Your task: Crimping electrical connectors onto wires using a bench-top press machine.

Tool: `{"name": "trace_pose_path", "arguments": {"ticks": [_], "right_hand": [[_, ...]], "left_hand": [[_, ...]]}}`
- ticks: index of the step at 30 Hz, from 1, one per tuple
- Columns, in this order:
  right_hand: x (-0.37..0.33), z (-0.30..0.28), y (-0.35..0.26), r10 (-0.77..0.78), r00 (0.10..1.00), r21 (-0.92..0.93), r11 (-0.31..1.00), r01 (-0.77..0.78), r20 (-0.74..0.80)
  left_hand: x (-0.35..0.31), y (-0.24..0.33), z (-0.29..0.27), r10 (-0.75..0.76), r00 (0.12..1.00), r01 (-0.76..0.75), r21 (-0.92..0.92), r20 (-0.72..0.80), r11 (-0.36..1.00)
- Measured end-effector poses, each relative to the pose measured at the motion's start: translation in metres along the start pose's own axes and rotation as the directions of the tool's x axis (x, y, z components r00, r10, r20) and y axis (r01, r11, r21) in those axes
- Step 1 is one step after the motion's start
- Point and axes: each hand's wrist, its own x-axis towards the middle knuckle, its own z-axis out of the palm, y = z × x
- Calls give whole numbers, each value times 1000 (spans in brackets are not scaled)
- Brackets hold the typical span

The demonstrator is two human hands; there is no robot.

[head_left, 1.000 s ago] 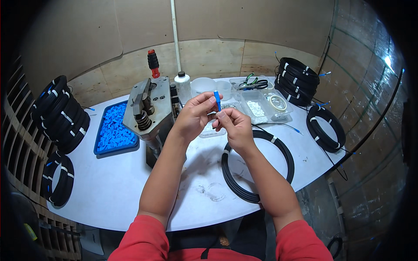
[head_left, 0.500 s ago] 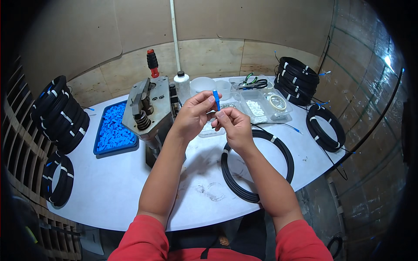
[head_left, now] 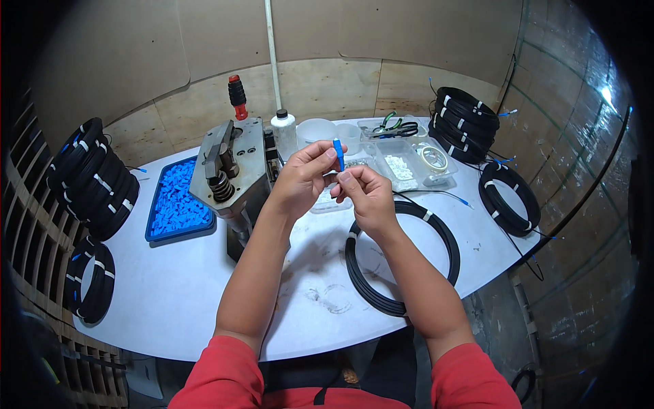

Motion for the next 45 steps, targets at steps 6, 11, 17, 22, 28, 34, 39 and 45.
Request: {"name": "trace_pose_path", "arguments": {"ticks": [6, 11, 17, 22, 28, 34, 39, 45], "right_hand": [[0, -2, 1, 4, 1000, 37, 999, -4, 15], [-3, 3, 4, -112, 993, 110, 987, 116, -43], [0, 3, 6, -235, 972, 125, 964, 236, -24], [-2, 7, 2, -225, 974, 57, 972, 226, -34], [-6, 8, 2, -158, 987, 48, 986, 158, 4], [-8, 10, -3, -136, 990, -34, 990, 135, -25], [-7, 11, -2, -134, 991, -50, 990, 133, -28], [-6, 9, -2, -130, 991, -22, 991, 130, -6]], "left_hand": [[-1, 1, 8, 90, 996, -88, 142, -9, 986], [-4, 2, 20, 230, 973, -211, 352, -11, 912], [-9, 8, 40, 415, 901, -412, 554, 129, 724], [-12, 10, 47, 438, 886, -417, 677, 154, 606], [-10, 11, 48, 433, 900, -326, 588, -47, 740], [-9, 14, 37, 257, 955, -185, 380, -147, 906], [-9, 17, 29, 142, 984, -103, 310, -107, 945], [-7, 15, 24, 176, 978, -133, 308, -116, 942]]}}
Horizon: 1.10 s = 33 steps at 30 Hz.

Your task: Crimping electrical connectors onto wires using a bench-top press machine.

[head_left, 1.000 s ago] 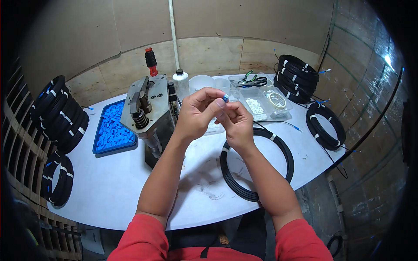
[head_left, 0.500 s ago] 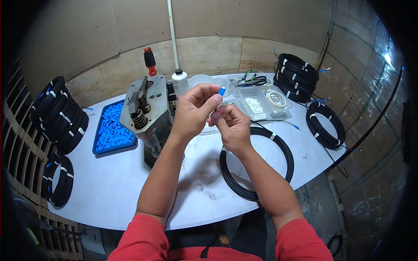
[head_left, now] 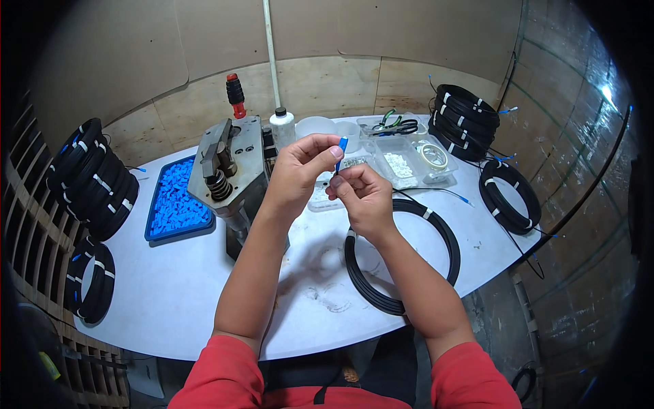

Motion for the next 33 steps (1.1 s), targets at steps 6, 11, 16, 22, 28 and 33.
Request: {"name": "trace_pose_path", "arguments": {"ticks": [6, 11, 16, 22, 28, 33], "right_hand": [[1, -5, 0, 20, 1000, 44, 999, -21, 25], [3, -5, 0, 54, 997, 88, 994, -58, 49], [4, -10, -5, 89, 995, 80, 993, -91, 35], [6, -10, -6, 108, 993, 92, 990, -111, 42], [6, -13, -5, 106, 993, 89, 990, -110, 43], [6, -13, -3, 104, 994, 100, 989, -107, 39]], "left_hand": [[2, 1, -2, -50, 995, 69, -227, 92, 971], [4, -9, -14, -18, 992, 60, -340, 126, 938], [5, -11, -12, -37, 993, 75, -356, 112, 931], [6, -16, -17, -27, 994, 65, -371, 108, 926], [6, -17, -16, -70, 988, 118, -393, 136, 912], [8, -19, -19, -87, 983, 147, -399, 163, 905]]}}
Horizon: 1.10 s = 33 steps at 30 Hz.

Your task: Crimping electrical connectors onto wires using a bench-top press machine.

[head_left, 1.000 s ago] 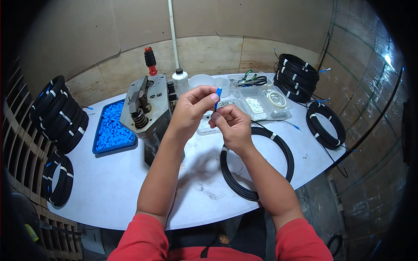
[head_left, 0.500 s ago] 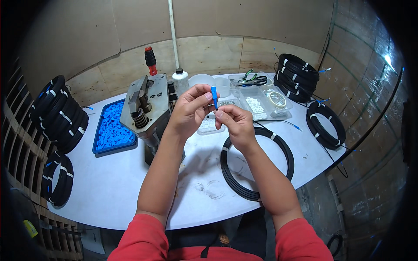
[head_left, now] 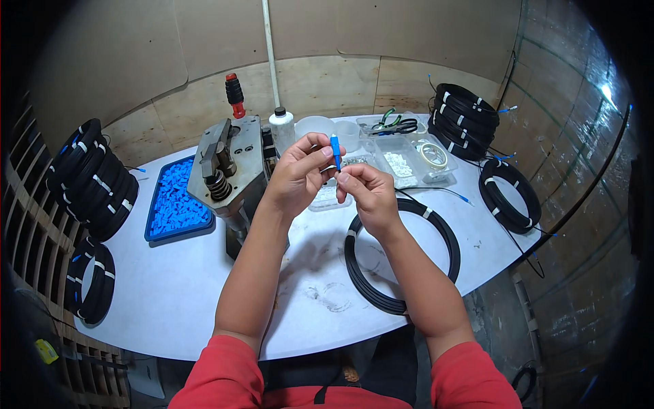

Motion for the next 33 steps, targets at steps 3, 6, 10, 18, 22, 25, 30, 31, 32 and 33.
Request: {"name": "trace_pose_path", "arguments": {"ticks": [3, 6, 10, 18, 22, 25, 30, 31, 32, 33], "right_hand": [[0, 1, -1, 8, 1000, -14, 1000, -8, -5], [-1, 3, -1, 23, 1000, -17, 1000, -23, -12], [0, 2, 0, 21, 1000, -26, 999, -22, -15], [-1, 4, -1, 34, 999, -45, 998, -35, -8], [-1, 3, 0, 24, 1000, -30, 999, -25, -10], [-1, 2, 0, 20, 1000, -34, 999, -20, -12], [-1, 4, -1, 28, 1000, -45, 999, -28, -8], [-1, 4, -1, 27, 1000, -53, 998, -28, -10], [-1, 4, -1, 26, 1000, -61, 998, -27, -12], [-1, 4, -1, 26, 1000, -61, 998, -27, -12]], "left_hand": [[0, 0, 1, 28, 999, -28, 2, -27, 1000], [-1, 1, 0, 26, 999, -26, 4, -42, 1000], [0, 1, -2, 0, 999, 0, -3, -43, 1000], [0, 2, -3, 1, 999, -1, 6, -44, 1000], [0, 1, -3, -16, 1000, 17, 7, -23, 1000], [0, 1, -2, -25, 999, 25, 9, -29, 1000], [0, 2, -1, 1, 998, 0, 9, -55, 1000], [0, 1, -1, 1, 998, 0, 9, -55, 1000], [0, 1, -1, -1, 999, 1, 11, -48, 1000], [0, 1, -2, -2, 999, 3, 13, -41, 1000]]}}
